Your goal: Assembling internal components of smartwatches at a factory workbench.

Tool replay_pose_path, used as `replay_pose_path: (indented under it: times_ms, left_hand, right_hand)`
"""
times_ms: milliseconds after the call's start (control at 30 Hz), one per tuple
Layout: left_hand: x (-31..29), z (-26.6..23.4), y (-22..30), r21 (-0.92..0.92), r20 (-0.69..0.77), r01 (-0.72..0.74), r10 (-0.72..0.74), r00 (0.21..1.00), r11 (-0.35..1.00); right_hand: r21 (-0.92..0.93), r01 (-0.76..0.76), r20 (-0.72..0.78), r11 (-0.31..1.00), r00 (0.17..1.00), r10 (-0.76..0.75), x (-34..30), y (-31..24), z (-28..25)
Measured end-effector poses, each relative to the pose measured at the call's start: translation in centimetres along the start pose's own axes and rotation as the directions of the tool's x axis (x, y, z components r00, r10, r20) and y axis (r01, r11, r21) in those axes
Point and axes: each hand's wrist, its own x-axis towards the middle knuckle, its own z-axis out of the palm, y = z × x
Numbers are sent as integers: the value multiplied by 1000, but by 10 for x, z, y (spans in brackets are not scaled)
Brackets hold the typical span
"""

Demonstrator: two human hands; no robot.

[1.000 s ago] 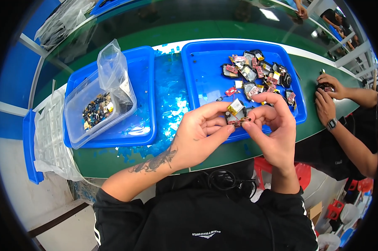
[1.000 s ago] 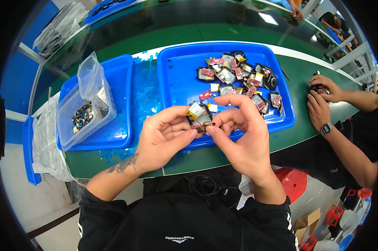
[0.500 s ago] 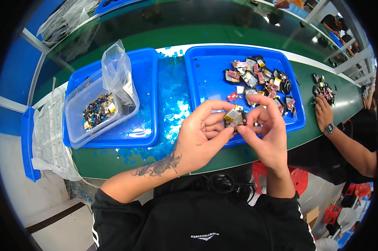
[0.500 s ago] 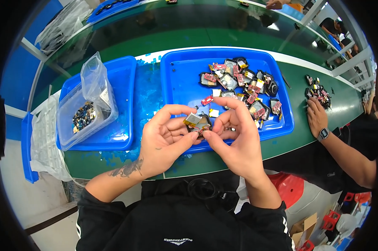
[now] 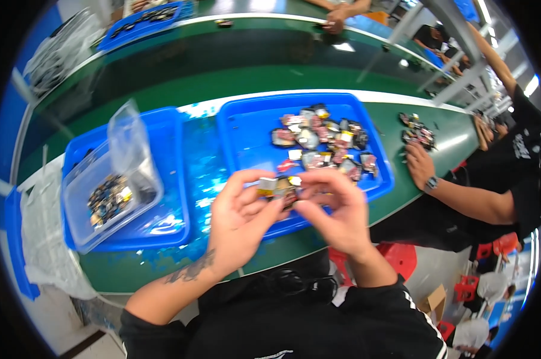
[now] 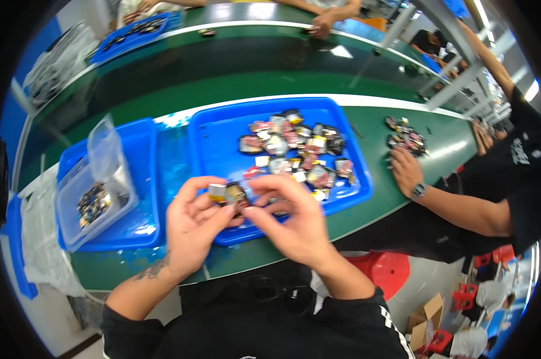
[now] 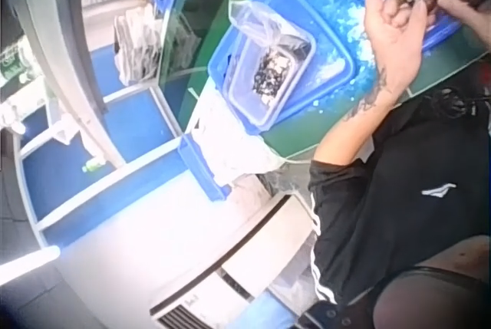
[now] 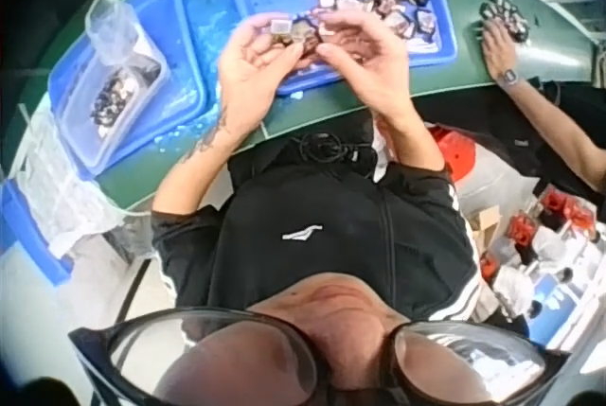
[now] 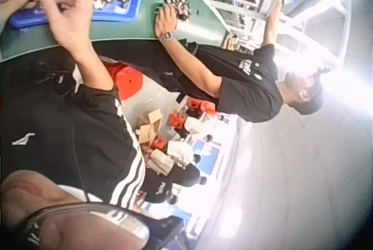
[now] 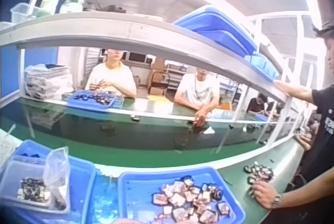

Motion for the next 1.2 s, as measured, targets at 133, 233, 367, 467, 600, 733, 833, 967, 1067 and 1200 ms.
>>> replay_pose_path:
  times_ms: [133,233,367,467,600,733,833,967,1067,1200]
  left_hand:
    - [1,3,1,-24,37,24,-23,999,999]
    - [0,1,-5,-39,44,-9,10,999,999]
    - [0,1,-3,-33,35,-10,12,999,999]
    - [0,4,-2,-23,19,-14,14,1000,1000]
    - [-2,4,-5,25,25,-68,68,997,997]
    - [-3,-1,-9,95,63,-158,153,986,983]
    - [0,1,-9,123,84,-203,194,977,971]
    - [-2,3,-2,165,106,-144,128,986,976]
    - [1,-1,-8,163,104,-167,151,983,972]
    - [3,-4,-5,155,113,-142,126,986,978]
  right_hand:
    - [-330,256,-64,908,954,-292,-3,-4,-4]
    - [-404,313,-12,859,938,-347,-1,-2,-3]
    - [-249,137,-161,959,970,-181,-1,-5,8]
    - [-214,133,-199,968,964,-176,-1,-1,9]
    - [-446,308,-74,841,923,-377,6,-1,7]
    - [-460,317,-67,830,919,-388,10,-2,10]
    - [-523,335,-77,784,897,-435,11,-3,10]
    - [-440,300,-102,846,920,-379,9,-2,15]
    - [-120,108,-115,987,986,-122,0,-4,15]
    - [144,-40,-51,989,998,48,-4,-4,13]
